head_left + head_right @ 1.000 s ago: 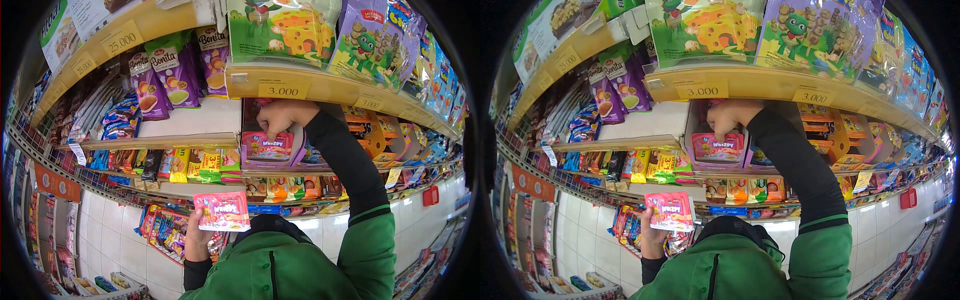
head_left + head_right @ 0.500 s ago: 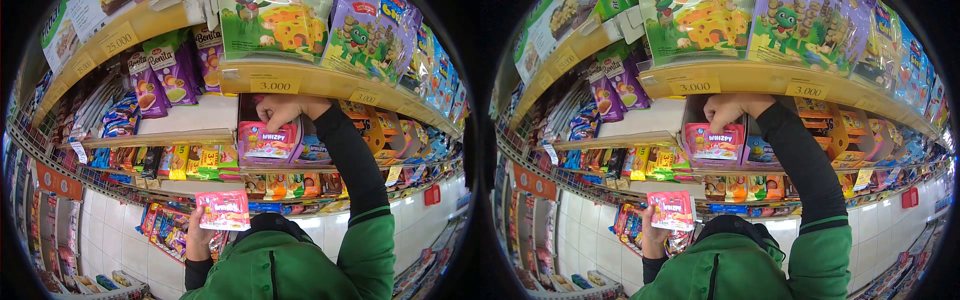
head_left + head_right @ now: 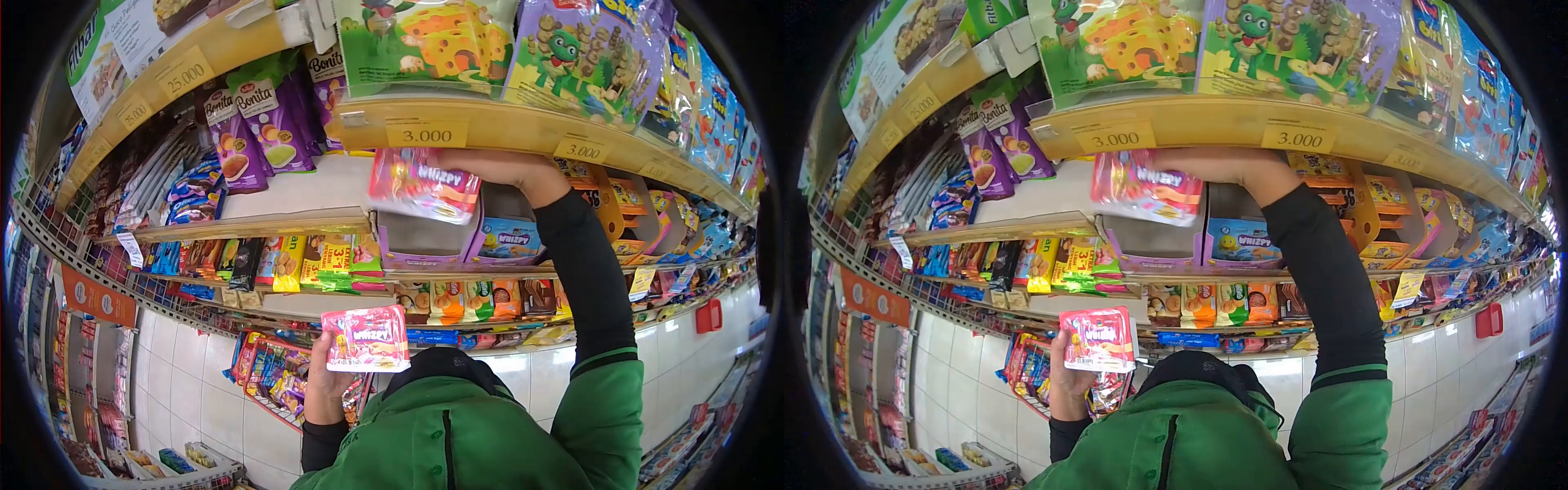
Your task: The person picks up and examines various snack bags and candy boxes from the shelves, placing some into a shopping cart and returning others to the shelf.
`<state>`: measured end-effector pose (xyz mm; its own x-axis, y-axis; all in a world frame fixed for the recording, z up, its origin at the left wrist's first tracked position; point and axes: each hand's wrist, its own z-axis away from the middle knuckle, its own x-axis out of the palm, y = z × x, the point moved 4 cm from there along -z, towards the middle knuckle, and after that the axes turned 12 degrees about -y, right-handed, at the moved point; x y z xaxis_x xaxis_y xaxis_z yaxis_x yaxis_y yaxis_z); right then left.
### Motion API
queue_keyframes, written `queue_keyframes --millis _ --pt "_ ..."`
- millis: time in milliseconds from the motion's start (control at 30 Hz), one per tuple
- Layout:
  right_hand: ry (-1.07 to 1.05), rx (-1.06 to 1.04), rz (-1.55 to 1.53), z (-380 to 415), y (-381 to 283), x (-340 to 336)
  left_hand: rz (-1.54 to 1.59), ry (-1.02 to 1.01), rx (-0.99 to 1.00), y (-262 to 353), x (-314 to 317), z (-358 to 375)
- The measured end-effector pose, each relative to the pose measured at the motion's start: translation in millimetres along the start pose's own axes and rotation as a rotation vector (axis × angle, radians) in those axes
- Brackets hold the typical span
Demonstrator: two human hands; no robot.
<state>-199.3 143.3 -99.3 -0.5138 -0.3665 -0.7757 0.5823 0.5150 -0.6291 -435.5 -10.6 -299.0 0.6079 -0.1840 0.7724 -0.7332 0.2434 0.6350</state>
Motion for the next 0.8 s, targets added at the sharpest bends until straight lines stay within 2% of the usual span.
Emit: queue_keyframes --millis 100,200,300,333,567,700,800 --pt "0.126 0.061 -0.145 23.0 -10.8 -9.9 -0.011 -0.027 -0.014 -1.2 2.0 -3.4" --pt "0.176 -0.010 -0.658 32.4 15.7 0.1 -0.026 -0.053 -0.026 -1.1 7.4 -8.5" --pt "0.135 0.143 -1.009 56.0 5.6 5.4 -0.002 -0.079 -0.047 -4.6 11.7 -13.3" --pt "0.106 0.192 -1.033 60.6 10.0 7.8 0.001 -0.091 -0.062 -5.0 14.9 -14.3" --pt "-0.096 -0.022 -0.563 86.6 -13.5 1.9 -0.032 -0.179 -0.146 -13.8 27.1 -25.1" --pt "-0.095 0.014 -0.562 91.6 -18.2 2.5 -0.143 -0.192 -0.141 -19.0 32.4 -27.8" --pt "-0.037 -0.059 -0.526 89.4 -16.3 4.7 -0.174 -0.193 -0.185 -21.7 28.2 -28.1"
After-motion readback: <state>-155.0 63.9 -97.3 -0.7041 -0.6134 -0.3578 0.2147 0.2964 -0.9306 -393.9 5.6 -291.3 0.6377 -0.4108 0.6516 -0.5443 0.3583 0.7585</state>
